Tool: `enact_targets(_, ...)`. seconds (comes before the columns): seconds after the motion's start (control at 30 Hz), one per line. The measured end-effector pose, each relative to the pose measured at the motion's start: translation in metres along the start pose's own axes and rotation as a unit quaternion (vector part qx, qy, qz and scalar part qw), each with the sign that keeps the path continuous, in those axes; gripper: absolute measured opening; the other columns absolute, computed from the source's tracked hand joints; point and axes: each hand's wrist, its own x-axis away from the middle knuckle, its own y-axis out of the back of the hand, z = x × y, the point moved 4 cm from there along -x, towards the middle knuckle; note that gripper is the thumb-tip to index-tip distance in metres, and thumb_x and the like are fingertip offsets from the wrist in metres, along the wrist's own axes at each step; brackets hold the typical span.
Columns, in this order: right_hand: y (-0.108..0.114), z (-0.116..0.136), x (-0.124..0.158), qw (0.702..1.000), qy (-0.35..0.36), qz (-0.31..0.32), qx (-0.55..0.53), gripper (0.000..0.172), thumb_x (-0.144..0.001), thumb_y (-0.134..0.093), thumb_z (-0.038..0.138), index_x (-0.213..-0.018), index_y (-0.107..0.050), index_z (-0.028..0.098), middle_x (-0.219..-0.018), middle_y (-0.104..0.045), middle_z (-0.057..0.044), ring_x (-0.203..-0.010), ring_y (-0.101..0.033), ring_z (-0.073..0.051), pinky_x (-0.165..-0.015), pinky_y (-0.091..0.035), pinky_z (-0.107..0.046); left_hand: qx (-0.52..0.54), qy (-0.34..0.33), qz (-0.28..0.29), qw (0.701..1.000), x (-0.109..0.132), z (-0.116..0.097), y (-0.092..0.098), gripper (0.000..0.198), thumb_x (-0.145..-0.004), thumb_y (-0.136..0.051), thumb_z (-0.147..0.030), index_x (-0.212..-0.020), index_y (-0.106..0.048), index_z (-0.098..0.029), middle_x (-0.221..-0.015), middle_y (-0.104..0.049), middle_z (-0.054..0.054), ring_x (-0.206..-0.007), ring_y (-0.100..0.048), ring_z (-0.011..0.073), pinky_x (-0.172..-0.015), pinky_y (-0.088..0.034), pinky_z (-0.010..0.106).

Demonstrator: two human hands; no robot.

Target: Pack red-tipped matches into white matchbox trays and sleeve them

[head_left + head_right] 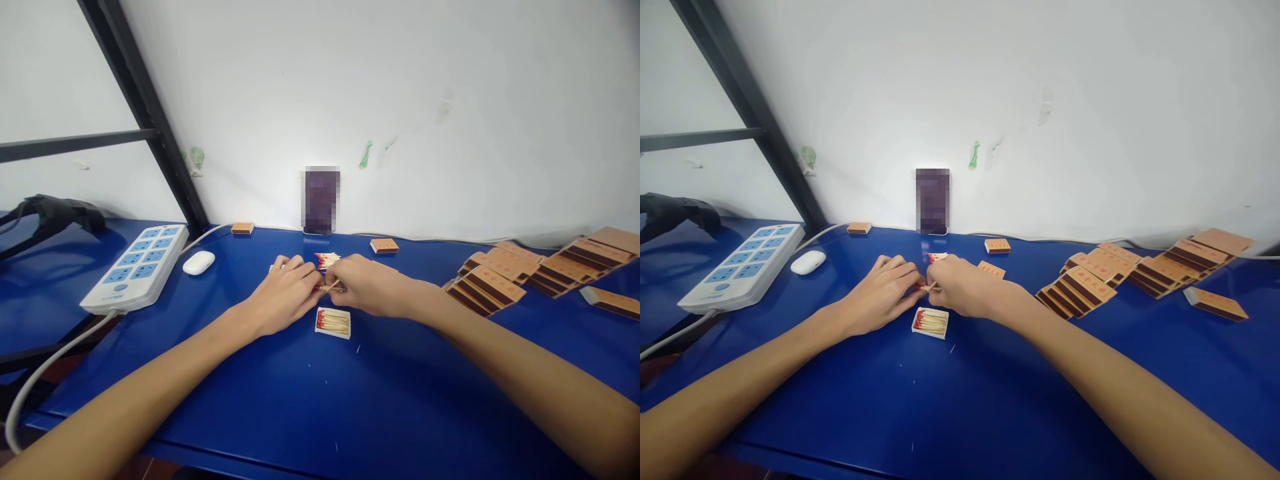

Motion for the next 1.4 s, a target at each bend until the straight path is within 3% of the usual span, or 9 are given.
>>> enact_targets(0.13,0.006,0.010,0.017,0.998,0.037,0.038,-0.036,0.012,-0.078,-0.053,0.021,-0.070,-0.062,0.017,-0.060,-0.055,0.002,-0.055,-0.042,-0.011,-0.051,-0.028,-0.025,0.081,-0.041,0.031,0.995,0.007,-0.012,0.012,0.028,-0.098,-0.039,-0.034,-0.094,-0.060,-0.016,-0.089,-0.058,0.005,-0.085,-0.046,0.0189,-0.075,-0.031,0.033)
enact_targets(0.3,0.001,0.013,0.024,0.994,0.044,0.063,-0.076,0.014,-0.079,-0.056,0.025,-0.076,-0.067,0.017,-0.066,-0.062,0.000,-0.061,-0.050,-0.012,-0.052,-0.031,-0.025,0.163,-0.045,0.069,0.983,0.011,-0.013,0.007,0.023,-0.095,-0.046,-0.033,-0.091,-0.063,-0.019,-0.089,-0.057,0.003,-0.083,-0.048,0.0173,-0.078,-0.034,0.033)
enact_targets(0.47,0.001,0.009,0.022,0.991,0.041,0.078,-0.103,0.020,-0.081,-0.056,0.031,-0.078,-0.070,0.017,-0.065,-0.066,0.000,-0.057,-0.056,-0.012,-0.049,-0.035,-0.024,0.195,-0.019,0.067,0.978,0.012,-0.006,0.004,0.022,-0.090,-0.052,-0.038,-0.096,-0.066,-0.022,-0.094,-0.058,0.003,-0.087,-0.052,0.0184,-0.083,-0.037,0.035)
enact_targets(0.6,0.008,0.006,0.024,0.991,0.057,0.067,-0.105,0.014,-0.079,-0.059,0.026,-0.083,-0.069,0.018,-0.072,-0.070,0.000,-0.062,-0.061,-0.012,-0.055,-0.041,-0.022,0.207,-0.030,0.047,0.977,0.013,-0.001,0.009,0.019,-0.084,-0.059,-0.032,-0.098,-0.066,-0.021,-0.108,-0.059,0.004,-0.099,-0.052,0.0207,-0.094,-0.036,0.038)
enact_targets(0.7,0.011,0.006,0.025,0.992,0.047,0.065,-0.096,0.010,-0.077,-0.059,0.024,-0.080,-0.068,0.018,-0.078,-0.071,-0.001,-0.067,-0.062,-0.013,-0.055,-0.042,-0.022,0.229,-0.038,0.063,0.971,0.014,0.002,0.007,0.022,-0.084,-0.057,-0.028,-0.105,-0.063,-0.021,-0.109,-0.062,0.003,-0.102,-0.054,0.0201,-0.095,-0.036,0.038)
enact_targets(0.97,0.006,0.012,0.024,0.994,0.053,0.066,-0.068,0.014,-0.077,-0.057,0.018,-0.066,-0.065,0.018,-0.061,-0.065,0.002,-0.054,-0.056,-0.010,-0.050,-0.036,-0.022,0.257,-0.047,0.073,0.963,0.013,0.000,0.003,0.013,-0.091,-0.054,-0.027,-0.098,-0.064,-0.023,-0.098,-0.067,0.000,-0.094,-0.057,0.0167,-0.090,-0.035,0.035)
enact_targets(1.23,0.001,0.013,0.025,0.994,0.059,0.064,-0.066,0.010,-0.076,-0.058,0.015,-0.070,-0.065,0.017,-0.061,-0.062,0.002,-0.053,-0.049,-0.009,-0.047,-0.030,-0.022,0.220,-0.041,0.065,0.972,0.010,-0.004,0.001,0.014,-0.092,-0.051,-0.027,-0.090,-0.064,-0.021,-0.091,-0.066,0.001,-0.089,-0.056,0.0166,-0.086,-0.033,0.034)
enact_targets(1.4,-0.003,0.013,0.027,0.996,0.066,0.057,-0.034,0.017,-0.072,-0.052,0.006,-0.065,-0.062,0.017,-0.055,-0.055,0.004,-0.049,-0.040,-0.008,-0.047,-0.027,-0.023,0.215,-0.036,0.055,0.974,0.009,-0.005,0.000,0.012,-0.090,-0.052,-0.024,-0.090,-0.063,-0.020,-0.088,-0.065,0.000,-0.086,-0.056,0.0156,-0.086,-0.033,0.033)
